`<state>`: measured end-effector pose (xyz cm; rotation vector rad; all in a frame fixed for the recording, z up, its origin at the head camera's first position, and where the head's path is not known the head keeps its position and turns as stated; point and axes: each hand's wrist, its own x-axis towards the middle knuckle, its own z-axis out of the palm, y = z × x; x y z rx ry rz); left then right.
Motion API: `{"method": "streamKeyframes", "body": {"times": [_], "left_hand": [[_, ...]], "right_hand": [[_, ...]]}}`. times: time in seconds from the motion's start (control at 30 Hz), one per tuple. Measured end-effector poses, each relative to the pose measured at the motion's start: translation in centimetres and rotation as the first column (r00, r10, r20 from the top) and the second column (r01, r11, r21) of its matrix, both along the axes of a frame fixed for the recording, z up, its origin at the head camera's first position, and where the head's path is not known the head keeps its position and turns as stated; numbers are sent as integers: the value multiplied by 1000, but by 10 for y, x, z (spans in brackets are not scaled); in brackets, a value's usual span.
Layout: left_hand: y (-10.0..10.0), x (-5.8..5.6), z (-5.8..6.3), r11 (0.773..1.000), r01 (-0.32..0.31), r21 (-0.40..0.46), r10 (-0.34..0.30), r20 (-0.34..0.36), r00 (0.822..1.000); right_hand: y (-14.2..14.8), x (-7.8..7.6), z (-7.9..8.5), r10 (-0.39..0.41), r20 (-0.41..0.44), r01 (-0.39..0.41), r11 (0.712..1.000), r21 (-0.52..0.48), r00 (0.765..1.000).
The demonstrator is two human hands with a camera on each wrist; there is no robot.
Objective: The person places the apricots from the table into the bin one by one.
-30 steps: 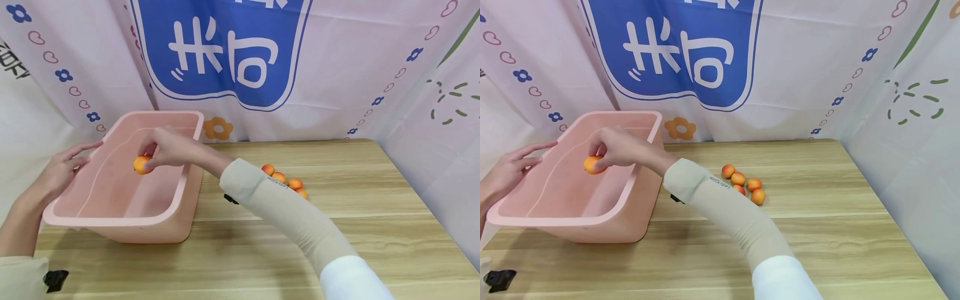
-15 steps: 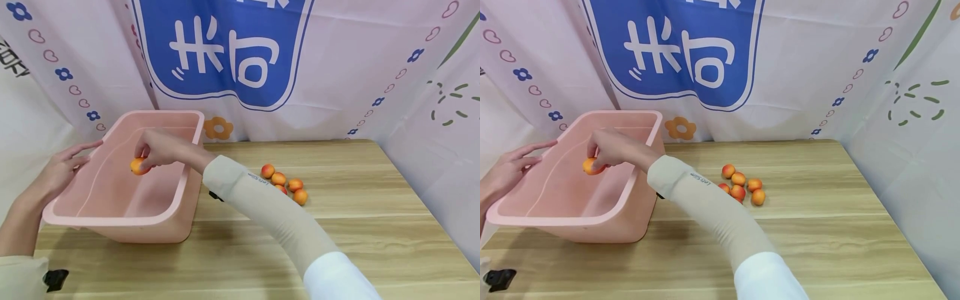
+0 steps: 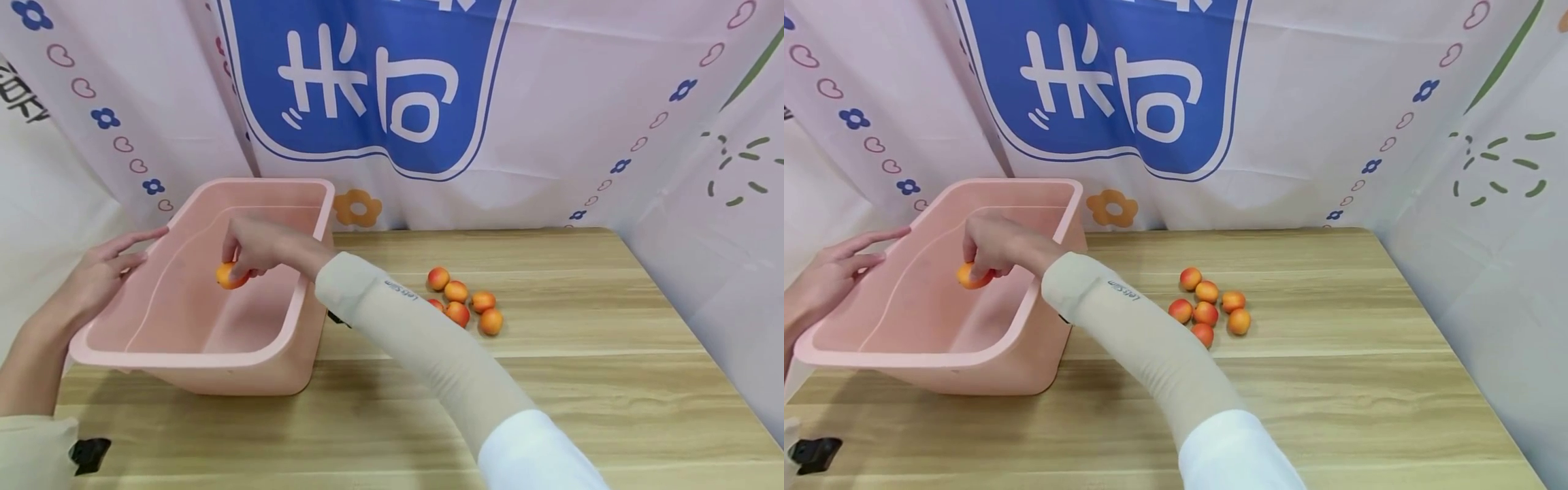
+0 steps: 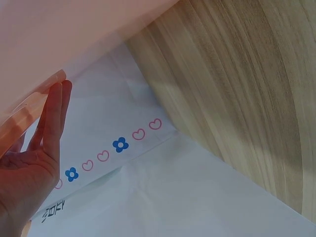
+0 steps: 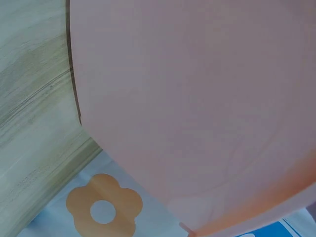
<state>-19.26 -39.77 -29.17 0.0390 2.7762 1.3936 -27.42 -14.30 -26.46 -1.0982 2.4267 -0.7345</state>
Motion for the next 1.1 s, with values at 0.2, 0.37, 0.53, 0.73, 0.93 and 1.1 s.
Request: {"method": "streamKeyframes", "body": {"times": [0.2, 0.37, 0.53, 0.73, 0.93, 1.1], "left_hand": [[3, 2, 2, 1000, 9, 9, -9, -44, 999], [5, 3, 4, 999, 8, 32, -7, -48, 999], [6, 3, 3, 1000, 11, 28, -9, -63, 998], [5, 1, 1, 1000, 17, 26, -15, -81, 997], [4, 0, 2, 1000, 15, 18, -14, -74, 997], [4, 0, 2, 1000, 17, 17, -15, -82, 997]], "right_hand": [[-2, 1, -4, -27, 25, 26, 999, 29, 999], [-2, 1, -5, -23, 39, 21, 998, 52, 999], [-3, 0, -5, -24, 43, 21, 998, 56, 999], [-5, -1, -6, -67, 58, 62, 995, 75, 996], [-7, -1, -7, -115, 86, 105, 988, 114, 990], [-6, 0, -6, -120, 90, 108, 986, 131, 989]]}}
